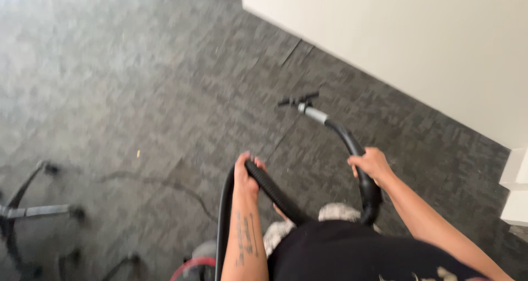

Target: The person vacuums the carpeted floor using a canister vacuum cleaner, moving the nozzle across the floor tiles in an office-like setting.

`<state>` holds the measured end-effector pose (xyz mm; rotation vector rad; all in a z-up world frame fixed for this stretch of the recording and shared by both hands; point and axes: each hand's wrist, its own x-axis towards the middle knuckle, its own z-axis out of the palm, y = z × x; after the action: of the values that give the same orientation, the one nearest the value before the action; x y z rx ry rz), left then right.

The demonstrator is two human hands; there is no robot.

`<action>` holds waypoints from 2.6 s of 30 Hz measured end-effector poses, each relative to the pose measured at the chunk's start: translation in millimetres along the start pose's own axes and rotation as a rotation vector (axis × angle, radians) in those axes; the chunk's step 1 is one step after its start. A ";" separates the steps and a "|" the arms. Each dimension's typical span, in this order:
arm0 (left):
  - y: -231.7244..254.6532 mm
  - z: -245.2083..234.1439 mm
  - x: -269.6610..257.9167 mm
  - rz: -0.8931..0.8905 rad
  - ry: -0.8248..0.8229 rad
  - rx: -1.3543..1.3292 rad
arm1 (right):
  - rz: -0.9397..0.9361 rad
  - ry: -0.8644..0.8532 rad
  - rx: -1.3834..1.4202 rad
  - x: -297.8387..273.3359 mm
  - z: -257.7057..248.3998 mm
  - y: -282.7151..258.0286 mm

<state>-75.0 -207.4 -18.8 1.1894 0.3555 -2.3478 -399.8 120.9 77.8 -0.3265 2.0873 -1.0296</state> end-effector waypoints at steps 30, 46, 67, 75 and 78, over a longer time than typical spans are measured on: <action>54.9 140.2 74.6 0.586 0.277 -0.598 | -0.006 -0.659 -0.070 530.9 109.9 -362.0; 58.2 99.2 43.2 0.621 0.326 -0.541 | 0.025 -0.337 -0.255 434.2 111.6 -276.8; 47.9 -81.3 -58.9 0.476 0.292 -0.448 | 0.141 -0.166 -0.340 191.2 114.6 -120.8; 5.9 -82.7 -63.0 0.480 0.265 -0.436 | 0.195 -0.190 -0.364 153.2 67.3 -87.8; -23.2 -90.9 -69.0 0.493 0.263 -0.431 | 0.187 -0.200 -0.351 141.5 44.9 -65.1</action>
<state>9.9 -127.7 -16.1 1.2028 0.5521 -1.5992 -468.2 -20.0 35.8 -0.3823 2.0649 -0.4968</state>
